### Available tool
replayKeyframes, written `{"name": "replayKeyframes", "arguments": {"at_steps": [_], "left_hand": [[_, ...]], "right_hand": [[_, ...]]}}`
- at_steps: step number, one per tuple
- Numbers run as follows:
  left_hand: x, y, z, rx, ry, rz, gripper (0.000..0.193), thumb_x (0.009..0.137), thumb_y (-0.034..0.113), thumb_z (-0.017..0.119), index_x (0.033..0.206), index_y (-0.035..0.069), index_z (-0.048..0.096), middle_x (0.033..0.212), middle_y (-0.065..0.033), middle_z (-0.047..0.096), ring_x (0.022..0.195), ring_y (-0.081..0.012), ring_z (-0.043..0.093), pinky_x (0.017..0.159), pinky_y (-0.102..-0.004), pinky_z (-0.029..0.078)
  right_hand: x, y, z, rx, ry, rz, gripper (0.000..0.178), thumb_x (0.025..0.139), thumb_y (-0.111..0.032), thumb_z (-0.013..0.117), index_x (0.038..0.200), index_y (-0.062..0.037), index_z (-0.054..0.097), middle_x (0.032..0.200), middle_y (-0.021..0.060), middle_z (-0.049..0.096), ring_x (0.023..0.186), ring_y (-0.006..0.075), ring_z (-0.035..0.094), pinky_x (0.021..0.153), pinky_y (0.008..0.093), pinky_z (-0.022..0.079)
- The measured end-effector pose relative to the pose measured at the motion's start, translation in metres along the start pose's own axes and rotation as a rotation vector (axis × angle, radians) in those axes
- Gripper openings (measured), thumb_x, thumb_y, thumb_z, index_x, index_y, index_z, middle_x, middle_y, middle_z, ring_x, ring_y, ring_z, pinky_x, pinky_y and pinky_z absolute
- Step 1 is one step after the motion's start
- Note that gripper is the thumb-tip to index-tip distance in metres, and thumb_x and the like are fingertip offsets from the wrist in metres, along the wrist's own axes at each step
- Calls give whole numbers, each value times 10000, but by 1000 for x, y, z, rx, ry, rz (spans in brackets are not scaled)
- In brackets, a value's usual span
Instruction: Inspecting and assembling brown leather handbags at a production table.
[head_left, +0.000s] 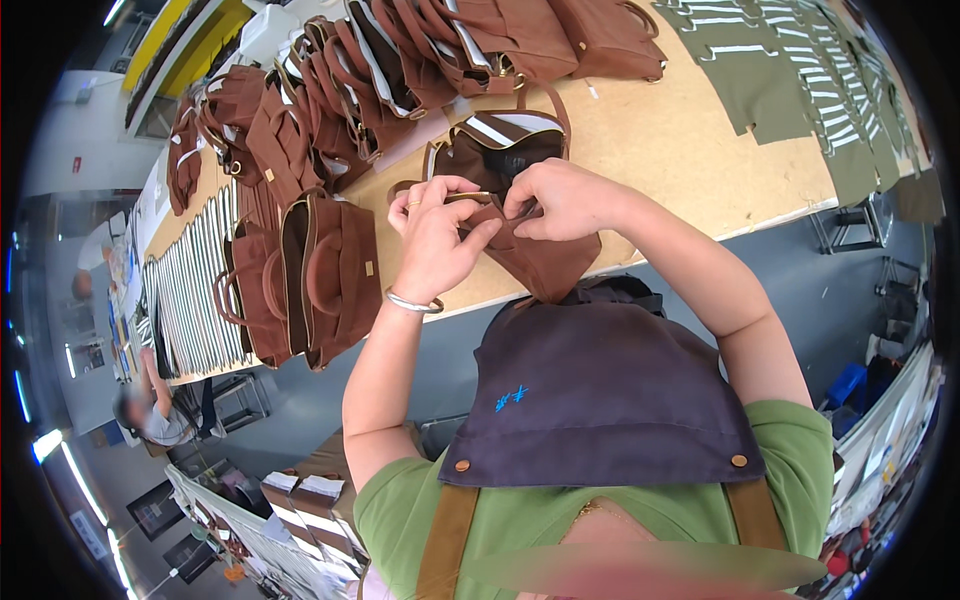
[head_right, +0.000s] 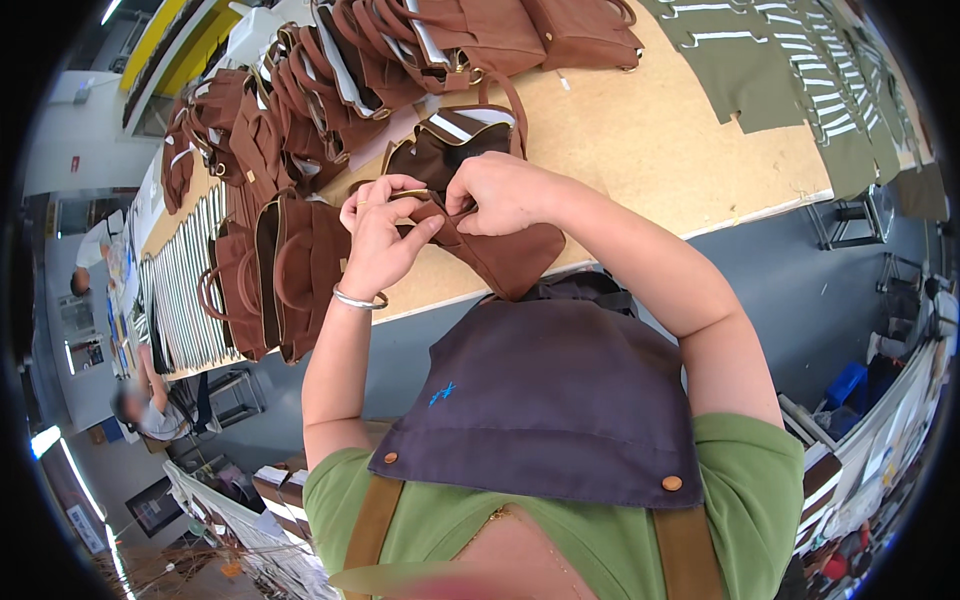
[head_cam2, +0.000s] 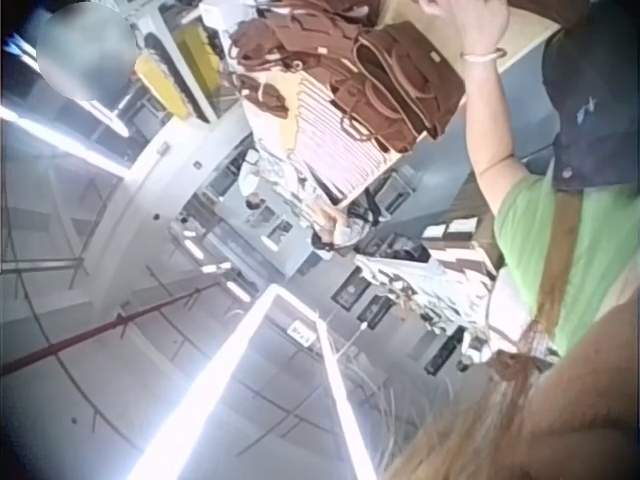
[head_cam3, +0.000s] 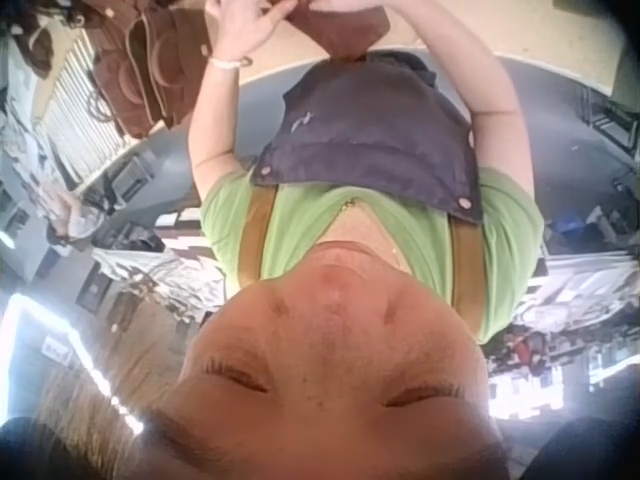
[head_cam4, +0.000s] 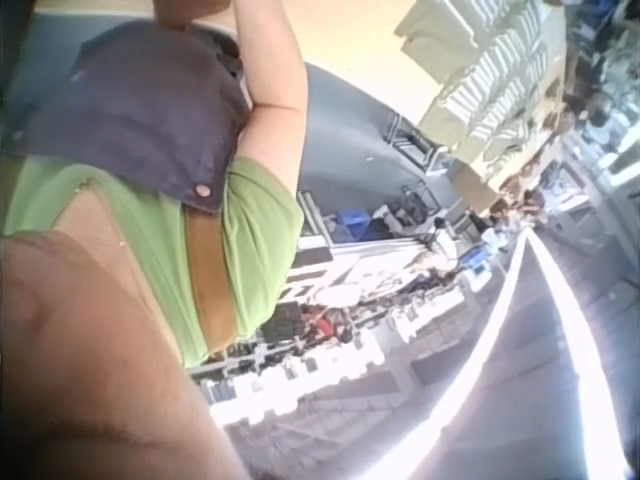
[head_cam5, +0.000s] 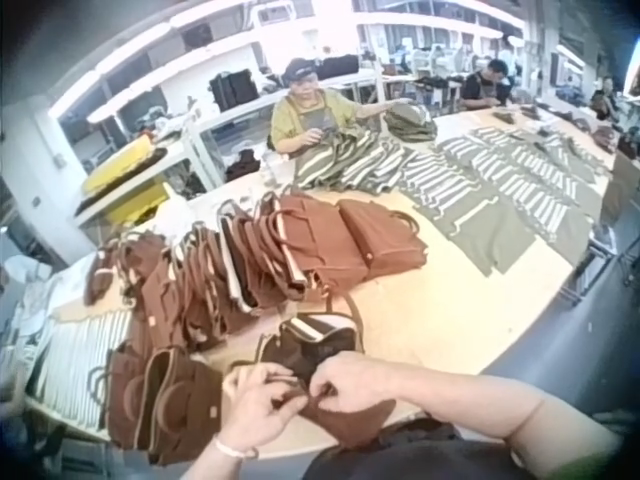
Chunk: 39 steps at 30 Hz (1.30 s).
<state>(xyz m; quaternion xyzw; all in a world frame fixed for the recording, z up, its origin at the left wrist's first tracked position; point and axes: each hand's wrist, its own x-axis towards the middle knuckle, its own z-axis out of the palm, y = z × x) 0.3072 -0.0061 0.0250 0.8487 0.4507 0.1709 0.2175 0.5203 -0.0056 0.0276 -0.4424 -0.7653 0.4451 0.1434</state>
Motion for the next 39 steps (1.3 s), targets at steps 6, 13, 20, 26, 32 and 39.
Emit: {"name": "replayKeyframes", "arguments": {"at_steps": [6, 13, 20, 26, 32, 39], "left_hand": [[-1, 4, 3, 4, 23, -14, 159, 743, 257, 740, 727, 103, 705, 1070, 11, 578, 1098, -210, 453, 1004, -448, 194], [-2, 7, 4, -23, 61, -33, 152, 741, 257, 744, 737, 109, 712, 1053, 10, 576, 1091, -206, 453, 1004, -453, 191], [-1, 2, -3, -44, 23, 20, 145, 759, 264, 740, 787, 124, 716, 976, 10, 601, 1023, -201, 496, 972, -415, 222], [1, -9, -5, -99, 49, 85, 131, 801, 252, 725, 837, 130, 695, 907, 22, 642, 887, -173, 559, 929, -372, 270], [4, -7, -2, -119, 82, 77, 117, 796, 227, 744, 843, 137, 685, 924, 37, 647, 898, -154, 565, 930, -353, 267], [5, -1, -1, -143, 141, 87, 103, 783, 202, 755, 825, 143, 681, 944, 38, 651, 932, -142, 565, 930, -341, 255]], "right_hand": [[-2, 1, 3, 26, 30, 10, 199, 714, -105, 746, 870, 8, 696, 816, 143, 691, 772, 239, 688, 727, 333, 541], [-2, 2, 3, 45, 80, 0, 185, 732, -138, 753, 866, -16, 716, 765, 125, 685, 713, 214, 666, 682, 318, 519], [0, 4, 7, 41, 70, 38, 140, 741, -137, 745, 775, -17, 684, 732, 86, 650, 692, 179, 629, 645, 299, 495], [-2, 19, 8, 182, 80, -20, 154, 799, -204, 698, 878, -72, 698, 734, 81, 658, 685, 180, 621, 663, 319, 487], [3, 30, 9, 360, 94, 52, 194, 850, -157, 658, 1002, -38, 677, 828, 41, 670, 688, 89, 583, 667, 268, 485], [3, 32, 8, 399, 141, 52, 201, 841, -145, 681, 1010, -36, 698, 848, 42, 691, 699, 86, 601, 681, 253, 508]]}}
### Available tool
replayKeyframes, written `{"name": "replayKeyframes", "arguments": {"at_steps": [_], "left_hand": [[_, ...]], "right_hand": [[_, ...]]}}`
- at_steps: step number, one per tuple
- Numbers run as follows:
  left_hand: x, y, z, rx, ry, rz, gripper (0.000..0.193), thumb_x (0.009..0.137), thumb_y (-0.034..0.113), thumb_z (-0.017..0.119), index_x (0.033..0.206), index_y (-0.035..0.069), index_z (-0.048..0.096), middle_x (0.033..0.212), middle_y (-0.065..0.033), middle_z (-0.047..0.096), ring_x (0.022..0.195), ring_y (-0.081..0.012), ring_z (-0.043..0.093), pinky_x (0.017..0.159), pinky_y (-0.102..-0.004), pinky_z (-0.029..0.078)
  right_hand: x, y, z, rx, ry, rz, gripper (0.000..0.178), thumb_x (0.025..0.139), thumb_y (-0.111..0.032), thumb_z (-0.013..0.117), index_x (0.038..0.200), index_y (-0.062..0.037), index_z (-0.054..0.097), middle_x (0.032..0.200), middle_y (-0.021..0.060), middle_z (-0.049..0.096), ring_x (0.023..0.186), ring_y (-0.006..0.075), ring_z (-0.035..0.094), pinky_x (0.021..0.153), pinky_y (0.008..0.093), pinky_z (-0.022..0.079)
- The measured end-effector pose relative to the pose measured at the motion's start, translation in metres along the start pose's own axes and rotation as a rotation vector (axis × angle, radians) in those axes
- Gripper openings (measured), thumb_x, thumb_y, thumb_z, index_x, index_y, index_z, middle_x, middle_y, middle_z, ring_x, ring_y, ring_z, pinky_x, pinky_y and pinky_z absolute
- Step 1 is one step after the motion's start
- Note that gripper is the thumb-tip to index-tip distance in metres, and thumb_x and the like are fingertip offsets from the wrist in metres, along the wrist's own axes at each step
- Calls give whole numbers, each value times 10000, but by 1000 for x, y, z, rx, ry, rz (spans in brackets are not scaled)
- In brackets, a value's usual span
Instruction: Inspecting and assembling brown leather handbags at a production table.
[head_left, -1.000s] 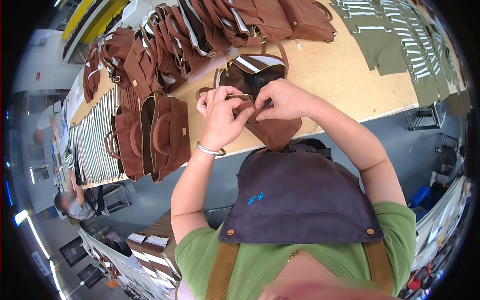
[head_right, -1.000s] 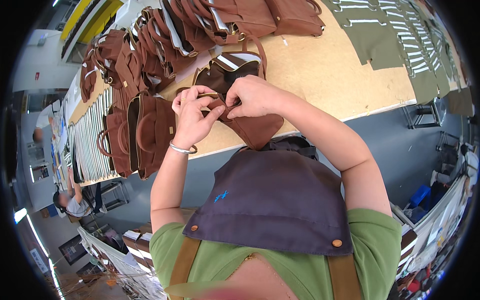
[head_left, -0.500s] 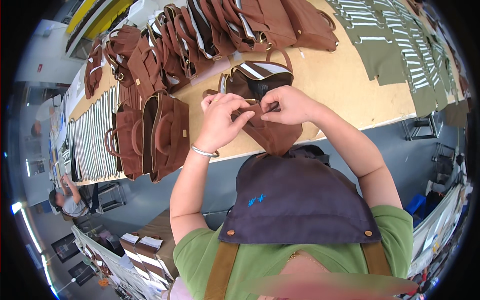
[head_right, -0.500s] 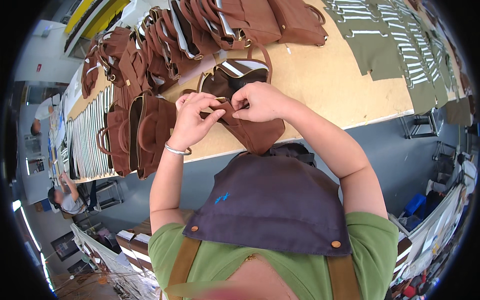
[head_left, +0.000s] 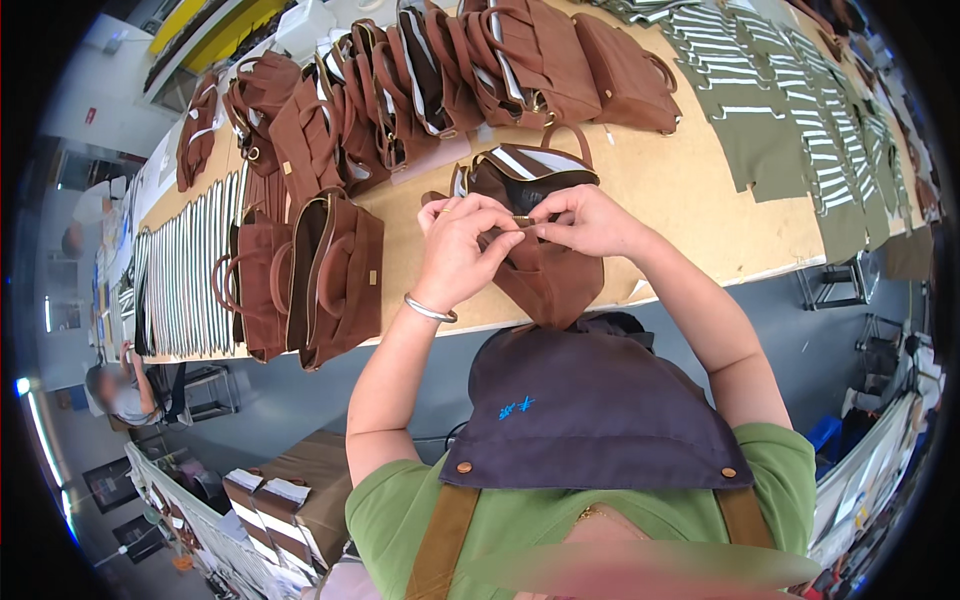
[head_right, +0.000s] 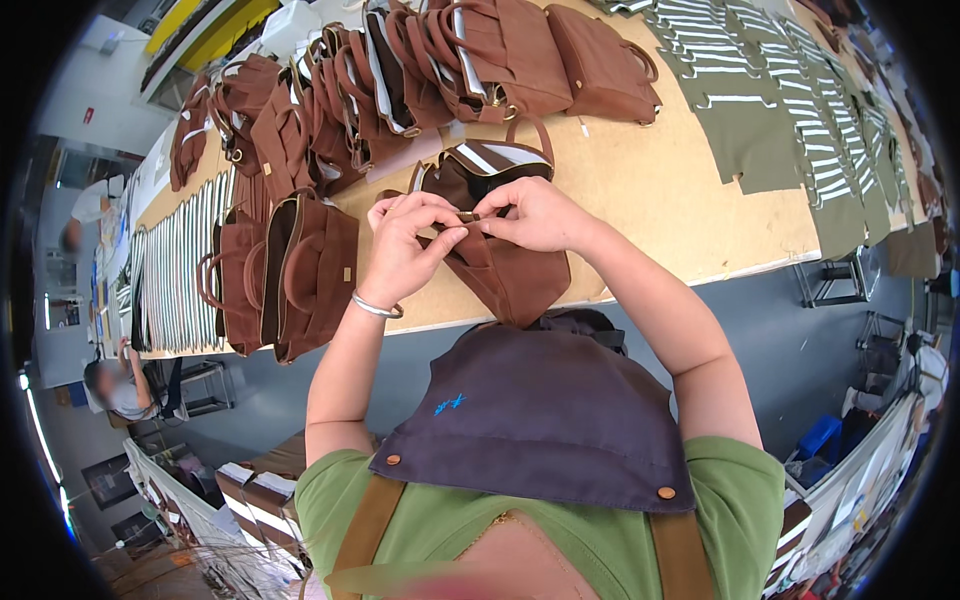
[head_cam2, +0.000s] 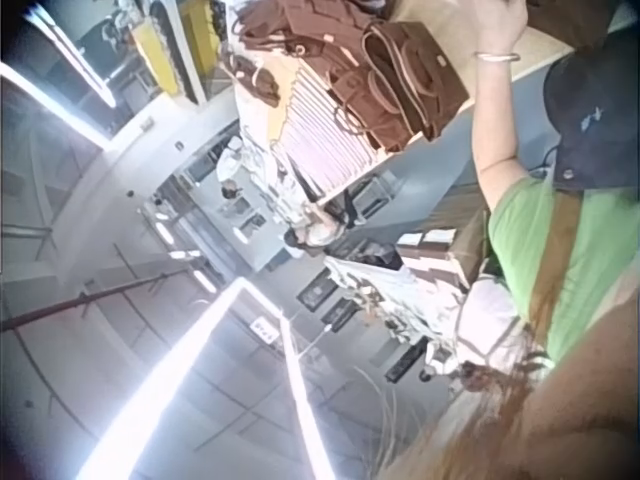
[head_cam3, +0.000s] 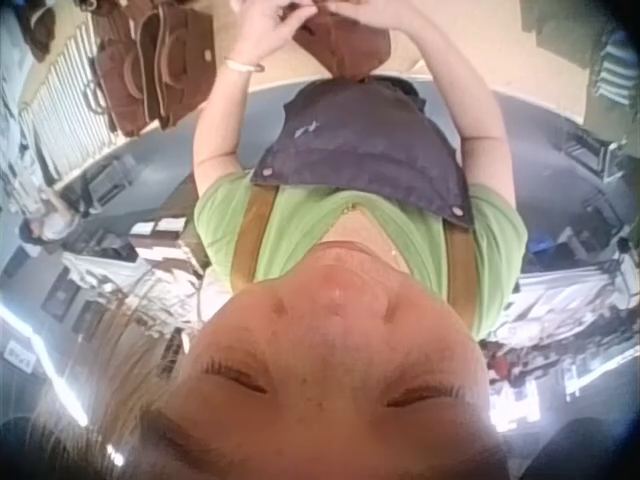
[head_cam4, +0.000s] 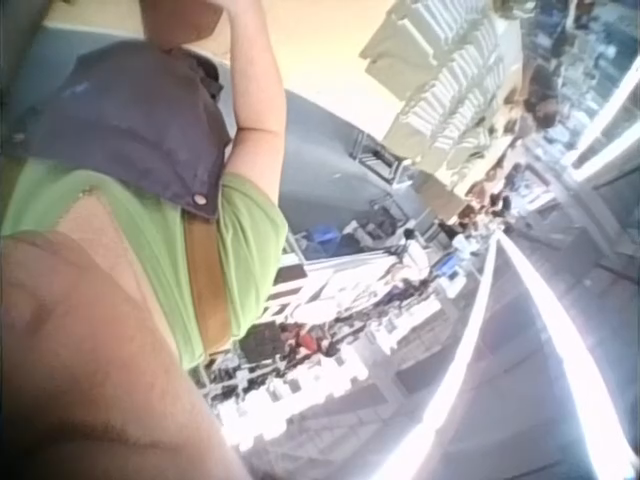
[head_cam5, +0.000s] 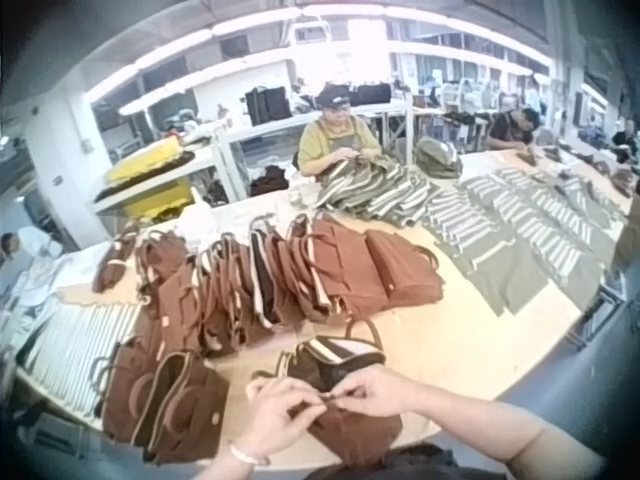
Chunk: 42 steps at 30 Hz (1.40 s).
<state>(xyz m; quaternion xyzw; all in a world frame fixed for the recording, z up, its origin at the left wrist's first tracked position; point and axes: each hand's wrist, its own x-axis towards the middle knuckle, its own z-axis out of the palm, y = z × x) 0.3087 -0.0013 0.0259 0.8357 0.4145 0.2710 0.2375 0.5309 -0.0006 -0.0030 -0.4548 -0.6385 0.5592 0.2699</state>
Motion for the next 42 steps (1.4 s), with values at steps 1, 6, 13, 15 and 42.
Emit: {"name": "replayKeyframes", "arguments": {"at_steps": [1, 6, 13, 15, 42], "left_hand": [[0, 1, 2, 0, 4, -2, 103, 783, 202, 755, 825, 143, 681, 944, 38, 651, 932, -142, 565, 930, -341, 255], [1, 6, 7, 44, 95, -29, 117, 773, 215, 719, 743, 123, 652, 855, 30, 629, 883, -172, 582, 927, -382, 270], [0, 10, 10, 55, 102, -73, 117, 770, 206, 711, 724, 118, 649, 831, 24, 621, 875, -184, 581, 935, -389, 274], [1, 10, 10, 64, 90, -88, 122, 770, 211, 708, 718, 118, 649, 823, 12, 616, 880, -194, 582, 938, -395, 277], [4, 18, 6, 151, -10, -127, 134, 758, 192, 703, 689, 104, 630, 819, -44, 598, 866, -230, 572, 895, -416, 291]], "right_hand": [[0, 1, -1, -24, 2, 0, 195, 836, -136, 686, 1002, -35, 705, 854, 46, 696, 706, 88, 608, 686, 255, 511], [-1, -2, -1, -8, -13, -73, 174, 829, -105, 691, 984, -29, 713, 869, 51, 701, 739, 100, 625, 701, 257, 516], [-2, -6, -1, -96, -12, -124, 166, 827, -90, 679, 978, -28, 707, 816, 68, 676, 717, 140, 619, 688, 283, 504], [-3, -6, -1, -115, -10, -136, 162, 828, -89, 676, 974, -27, 705, 816, 70, 675, 716, 145, 619, 684, 286, 500], [-5, -23, 4, -179, 2, -90, 175, 822, -156, 684, 925, -18, 714, 749, 82, 673, 618, 124, 591, 603, 268, 479]]}}
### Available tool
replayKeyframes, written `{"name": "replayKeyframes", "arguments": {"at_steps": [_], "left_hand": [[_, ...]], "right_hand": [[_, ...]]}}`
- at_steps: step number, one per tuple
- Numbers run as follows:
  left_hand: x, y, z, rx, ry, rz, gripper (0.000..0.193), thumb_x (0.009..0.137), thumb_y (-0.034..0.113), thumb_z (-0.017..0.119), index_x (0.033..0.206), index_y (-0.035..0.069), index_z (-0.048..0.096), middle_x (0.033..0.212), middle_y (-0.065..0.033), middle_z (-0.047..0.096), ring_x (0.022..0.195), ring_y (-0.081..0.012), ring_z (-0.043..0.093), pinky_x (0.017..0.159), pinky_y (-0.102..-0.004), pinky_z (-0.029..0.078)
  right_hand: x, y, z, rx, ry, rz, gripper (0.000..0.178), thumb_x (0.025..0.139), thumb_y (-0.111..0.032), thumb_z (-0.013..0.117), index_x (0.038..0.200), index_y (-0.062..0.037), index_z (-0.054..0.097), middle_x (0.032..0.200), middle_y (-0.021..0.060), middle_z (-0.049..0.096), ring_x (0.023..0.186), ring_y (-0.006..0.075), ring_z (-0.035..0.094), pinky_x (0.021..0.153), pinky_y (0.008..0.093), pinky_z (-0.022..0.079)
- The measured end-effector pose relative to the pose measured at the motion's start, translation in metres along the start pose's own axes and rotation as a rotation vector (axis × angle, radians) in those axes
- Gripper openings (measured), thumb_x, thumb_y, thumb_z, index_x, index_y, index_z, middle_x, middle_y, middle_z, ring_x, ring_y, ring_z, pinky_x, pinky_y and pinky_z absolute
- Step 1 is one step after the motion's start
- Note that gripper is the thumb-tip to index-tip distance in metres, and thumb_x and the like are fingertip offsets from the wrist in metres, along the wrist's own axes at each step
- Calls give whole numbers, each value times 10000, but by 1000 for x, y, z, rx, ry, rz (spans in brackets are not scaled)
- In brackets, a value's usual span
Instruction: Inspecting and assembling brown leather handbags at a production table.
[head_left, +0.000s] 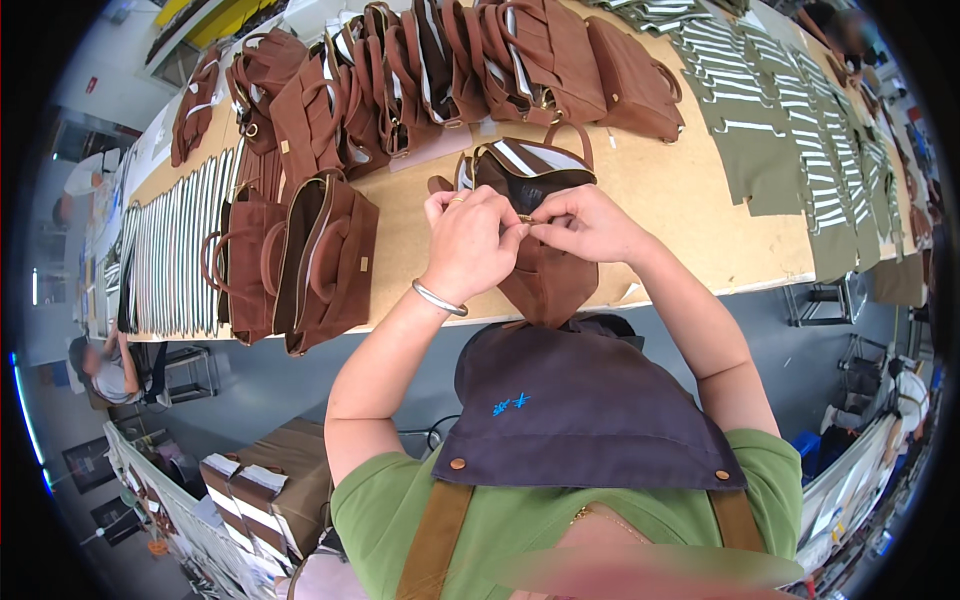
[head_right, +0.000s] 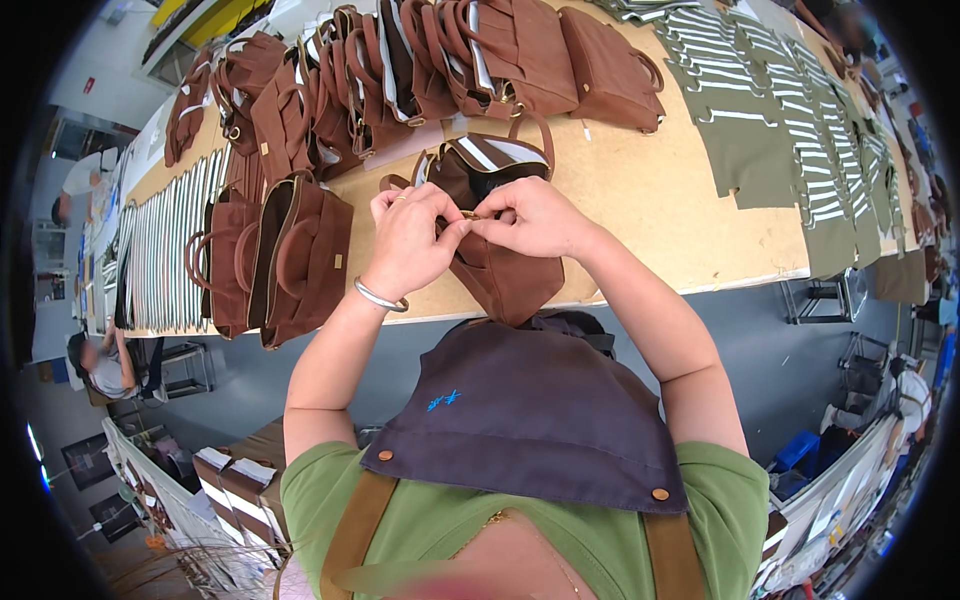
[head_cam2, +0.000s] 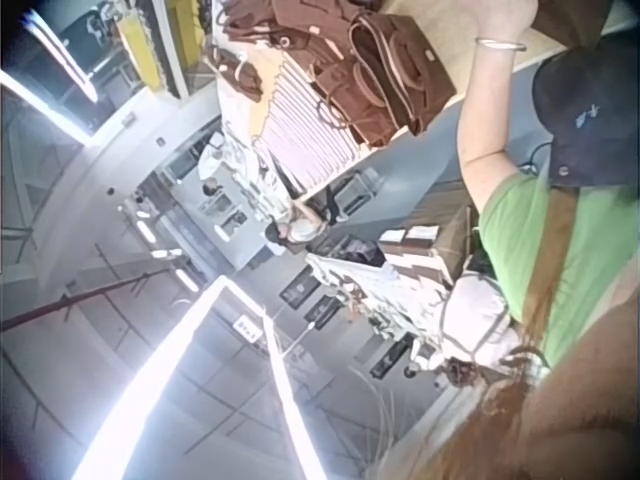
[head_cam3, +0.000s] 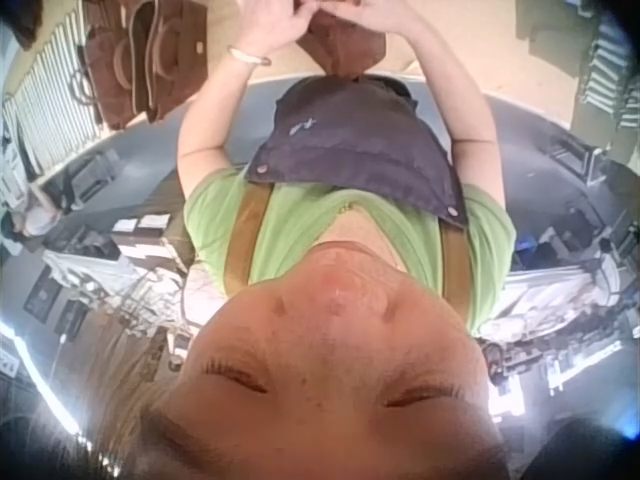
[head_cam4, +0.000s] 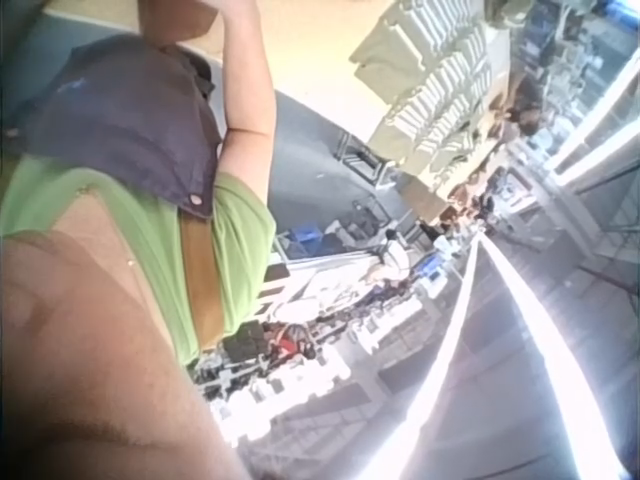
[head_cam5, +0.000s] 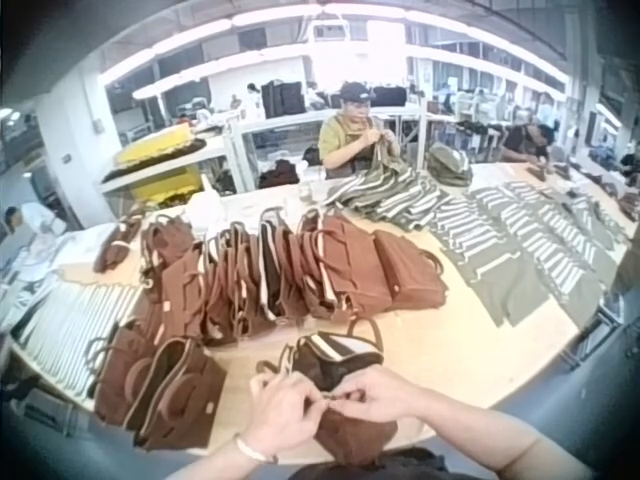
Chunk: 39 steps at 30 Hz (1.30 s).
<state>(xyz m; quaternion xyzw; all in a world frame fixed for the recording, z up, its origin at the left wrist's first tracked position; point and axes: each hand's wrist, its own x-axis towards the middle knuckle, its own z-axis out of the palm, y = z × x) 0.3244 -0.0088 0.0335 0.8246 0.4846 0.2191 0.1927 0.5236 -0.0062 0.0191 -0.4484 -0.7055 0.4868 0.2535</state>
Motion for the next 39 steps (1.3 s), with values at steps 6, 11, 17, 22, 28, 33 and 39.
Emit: {"name": "replayKeyframes", "arguments": {"at_steps": [6, 11, 17, 22, 28, 33, 39], "left_hand": [[6, -9, -13, -43, -93, 99, 138, 735, 218, 745, 718, 137, 634, 794, -14, 619, 840, -215, 591, 888, -403, 288], [14, -14, -30, -16, -145, 93, 168, 728, 249, 765, 786, 154, 640, 787, 18, 643, 836, -203, 608, 901, -426, 272], [16, -25, -24, -82, -265, 143, 195, 728, 277, 772, 841, 154, 671, 798, 12, 617, 898, -196, 572, 960, -459, 237], [11, -25, -16, -92, -185, 133, 144, 755, 287, 753, 779, 156, 700, 789, 9, 586, 931, -195, 552, 992, -474, 219], [4, -25, -11, -85, -121, 149, 110, 779, 250, 732, 790, 152, 684, 793, 14, 576, 942, -194, 552, 994, -477, 216], [1, -20, -21, -56, -158, 145, 101, 783, 248, 729, 824, 167, 685, 806, 20, 589, 948, -195, 550, 995, -470, 214], [-1, -7, -17, -47, -178, 115, 112, 805, 242, 721, 875, 161, 689, 816, 33, 618, 962, -173, 544, 1006, -434, 204]], "right_hand": [[0, 13, 4, 182, 18, 9, 148, 882, -137, 651, 889, -4, 715, 658, 4, 624, 608, 48, 501, 566, 233, 433], [-3, 12, 6, 179, 46, -38, 141, 881, -129, 657, 864, 2, 709, 665, -10, 611, 611, 44, 491, 555, 235, 422], [-3, 10, 10, 203, 80, -69, 121, 877, -118, 656, 867, -8, 707, 672, 12, 627, 611, 66, 515, 565, 243, 430], [-3, 14, 10, 134, 68, -61, 136, 869, -136, 659, 870, -7, 702, 699, 50, 652, 619, 108, 560, 586, 271, 456], [-7, 12, 14, 111, 85, -65, 160, 860, -170, 677, 913, -20, 691, 759, 94, 632, 715, 151, 601, 623, 288, 475], [-17, -4, 12, -99, 71, -72, 216, 789, -193, 725, 903, -23, 656, 812, 122, 610, 820, 228, 617, 693, 342, 496], [-19, -11, 20, -254, 114, -60, 235, 745, -186, 743, 884, -16, 660, 842, 132, 626, 812, 284, 628, 724, 362, 507]]}}
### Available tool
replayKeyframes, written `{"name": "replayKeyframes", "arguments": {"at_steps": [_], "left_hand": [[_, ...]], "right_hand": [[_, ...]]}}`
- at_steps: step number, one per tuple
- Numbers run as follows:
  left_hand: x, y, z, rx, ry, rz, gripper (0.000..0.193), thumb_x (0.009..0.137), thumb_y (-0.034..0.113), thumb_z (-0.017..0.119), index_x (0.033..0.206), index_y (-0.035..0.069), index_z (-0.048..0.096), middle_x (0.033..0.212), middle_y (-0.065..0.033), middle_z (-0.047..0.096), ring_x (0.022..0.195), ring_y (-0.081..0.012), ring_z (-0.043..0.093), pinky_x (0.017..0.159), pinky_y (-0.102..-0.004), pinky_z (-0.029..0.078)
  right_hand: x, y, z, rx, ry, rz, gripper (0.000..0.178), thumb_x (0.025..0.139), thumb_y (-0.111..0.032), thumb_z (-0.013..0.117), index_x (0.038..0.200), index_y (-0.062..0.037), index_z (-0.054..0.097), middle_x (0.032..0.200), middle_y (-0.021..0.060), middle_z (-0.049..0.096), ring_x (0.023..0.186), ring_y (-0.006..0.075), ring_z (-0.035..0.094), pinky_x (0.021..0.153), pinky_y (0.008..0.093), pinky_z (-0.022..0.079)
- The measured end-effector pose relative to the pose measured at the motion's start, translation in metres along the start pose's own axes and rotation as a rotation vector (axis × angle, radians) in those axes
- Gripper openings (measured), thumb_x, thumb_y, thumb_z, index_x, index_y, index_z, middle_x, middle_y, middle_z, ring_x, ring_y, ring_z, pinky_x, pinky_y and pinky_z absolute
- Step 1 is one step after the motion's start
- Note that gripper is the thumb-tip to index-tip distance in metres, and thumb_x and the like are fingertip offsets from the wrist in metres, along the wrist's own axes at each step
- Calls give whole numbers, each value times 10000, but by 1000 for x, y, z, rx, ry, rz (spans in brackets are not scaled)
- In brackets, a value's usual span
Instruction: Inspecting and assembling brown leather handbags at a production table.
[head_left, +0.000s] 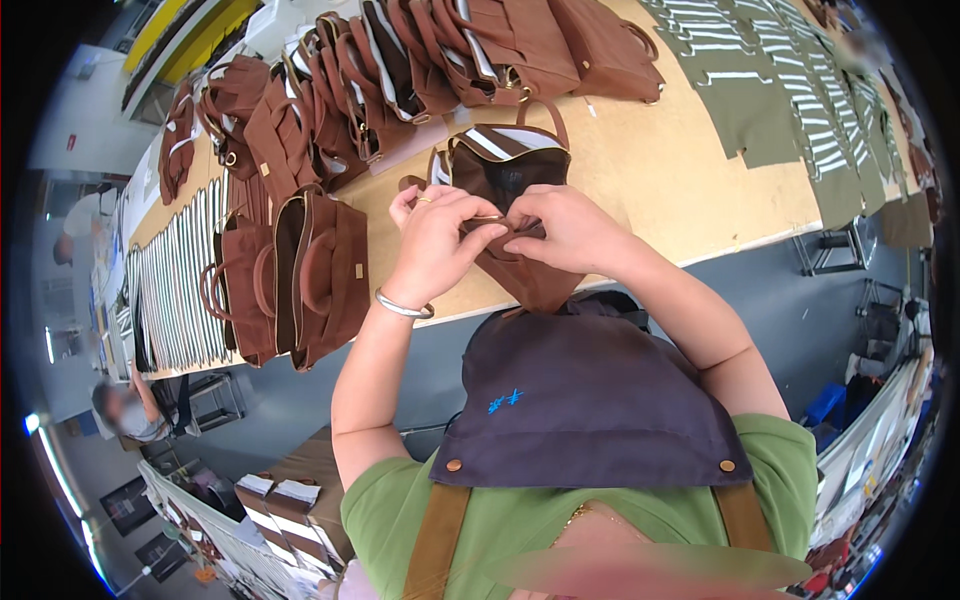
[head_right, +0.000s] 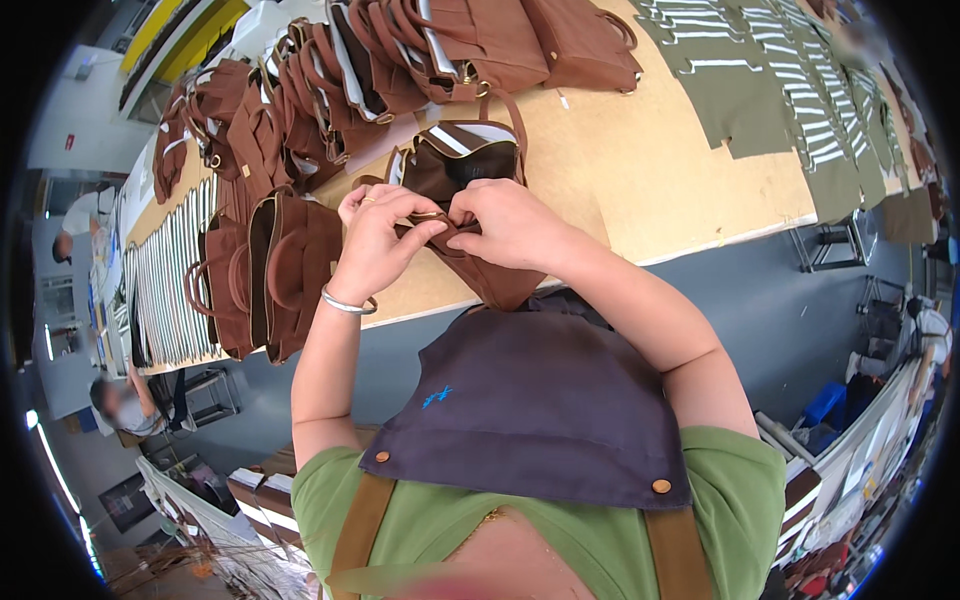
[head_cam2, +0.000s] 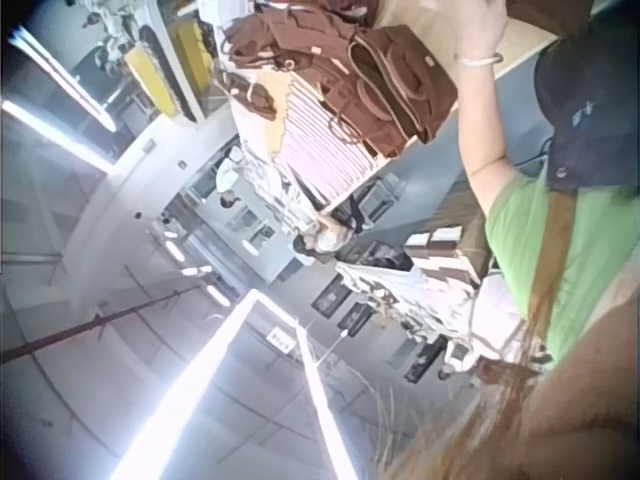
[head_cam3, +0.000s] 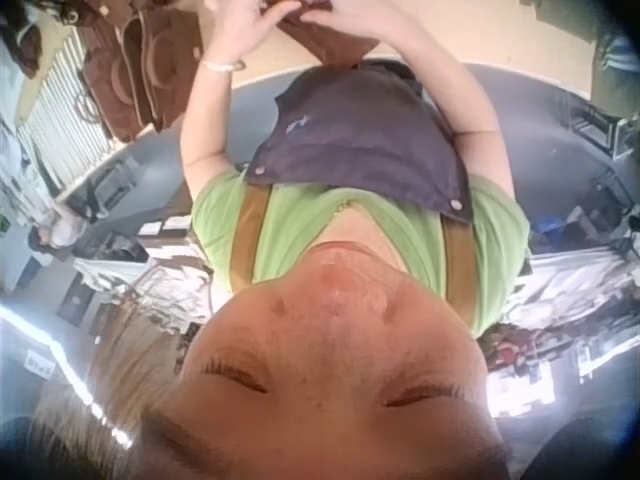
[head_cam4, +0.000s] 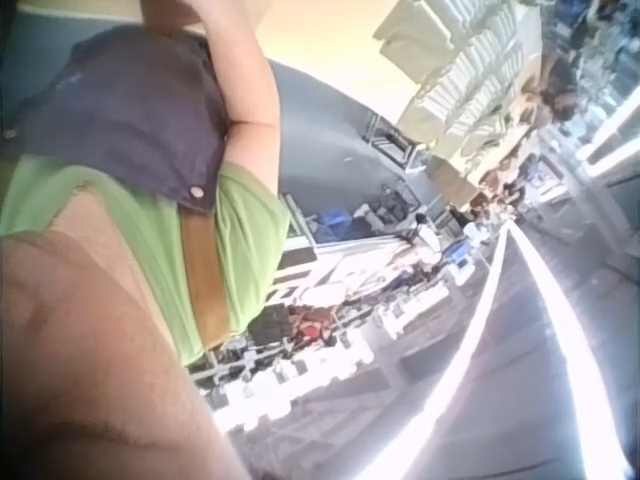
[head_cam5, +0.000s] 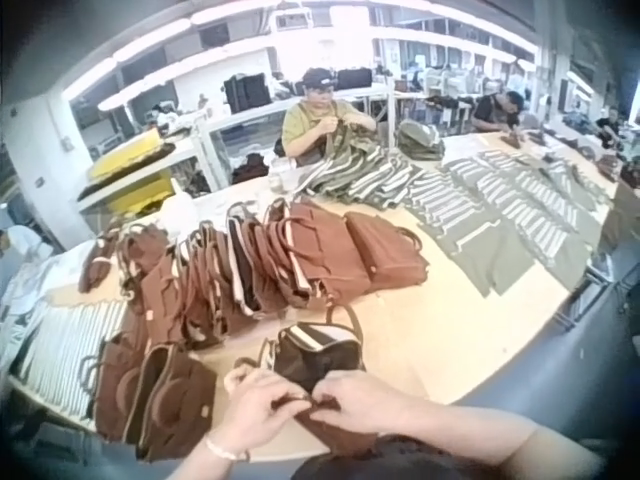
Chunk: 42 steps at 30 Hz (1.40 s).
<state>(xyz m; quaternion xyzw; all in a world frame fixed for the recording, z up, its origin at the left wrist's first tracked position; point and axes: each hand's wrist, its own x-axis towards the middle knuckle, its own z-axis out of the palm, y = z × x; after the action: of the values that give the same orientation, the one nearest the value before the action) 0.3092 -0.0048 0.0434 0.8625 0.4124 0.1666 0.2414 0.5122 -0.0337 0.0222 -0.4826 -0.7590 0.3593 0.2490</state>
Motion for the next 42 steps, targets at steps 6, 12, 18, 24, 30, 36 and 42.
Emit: {"name": "replayKeyframes", "arguments": {"at_steps": [6, 12, 18, 24, 30, 36, 42], "left_hand": [[-9, 0, 10, -29, 96, -8, 65, 823, 210, 689, 848, 152, 676, 791, 35, 616, 976, -172, 545, 1002, -440, 189], [-16, -2, 17, -52, 116, -10, 52, 835, 167, 665, 864, 132, 640, 848, 15, 609, 996, -198, 540, 1027, -441, 171], [-21, 0, 23, -84, 227, -14, 80, 847, 155, 646, 907, 112, 614, 893, -12, 603, 1000, -207, 538, 1032, -429, 174], [-16, -1, 15, -124, 151, 18, 82, 858, 167, 643, 911, 113, 610, 890, -13, 596, 1001, -205, 536, 1031, -423, 178], [-18, 4, 9, -80, 79, 6, 75, 865, 164, 645, 930, 133, 621, 901, 0, 604, 1008, -196, 541, 1031, -430, 179], [-20, 4, 11, -87, 71, -47, 63, 866, 152, 649, 928, 140, 645, 900, 21, 634, 984, -173, 564, 1035, -430, 176], [-21, 5, 14, -116, 101, -53, 54, 859, 142, 651, 908, 121, 647, 892, 21, 644, 959, -169, 568, 1019, -414, 186]], "right_hand": [[-2, -1, 5, -30, 24, 59, 228, 753, -222, 742, 862, -27, 699, 846, 123, 646, 804, 297, 632, 727, 369, 503], [-2, -2, 5, 45, -14, 150, 229, 740, -231, 773, 816, -27, 703, 794, 92, 648, 756, 257, 658, 703, 345, 515], [-4, -10, 2, 145, -10, 184, 205, 730, -185, 798, 809, -25, 698, 777, 70, 649, 731, 190, 674, 672, 304, 530], [-6, -9, 2, 171, 7, 212, 227, 730, -220, 802, 808, -32, 701, 779, 66, 680, 728, 170, 679, 681, 289, 534], [-1, -14, -3, 195, -71, 299, 250, 723, -313, 783, 817, -86, 736, 772, 73, 710, 745, 231, 682, 705, 350, 527], [-2, -18, -6, 112, -73, 300, 268, 704, -284, 816, 809, -50, 737, 751, 92, 710, 698, 185, 684, 675, 307, 532], [-4, -16, -5, 116, -68, 291, 252, 702, -276, 821, 789, -58, 730, 739, 84, 706, 696, 177, 682, 668, 303, 528]]}}
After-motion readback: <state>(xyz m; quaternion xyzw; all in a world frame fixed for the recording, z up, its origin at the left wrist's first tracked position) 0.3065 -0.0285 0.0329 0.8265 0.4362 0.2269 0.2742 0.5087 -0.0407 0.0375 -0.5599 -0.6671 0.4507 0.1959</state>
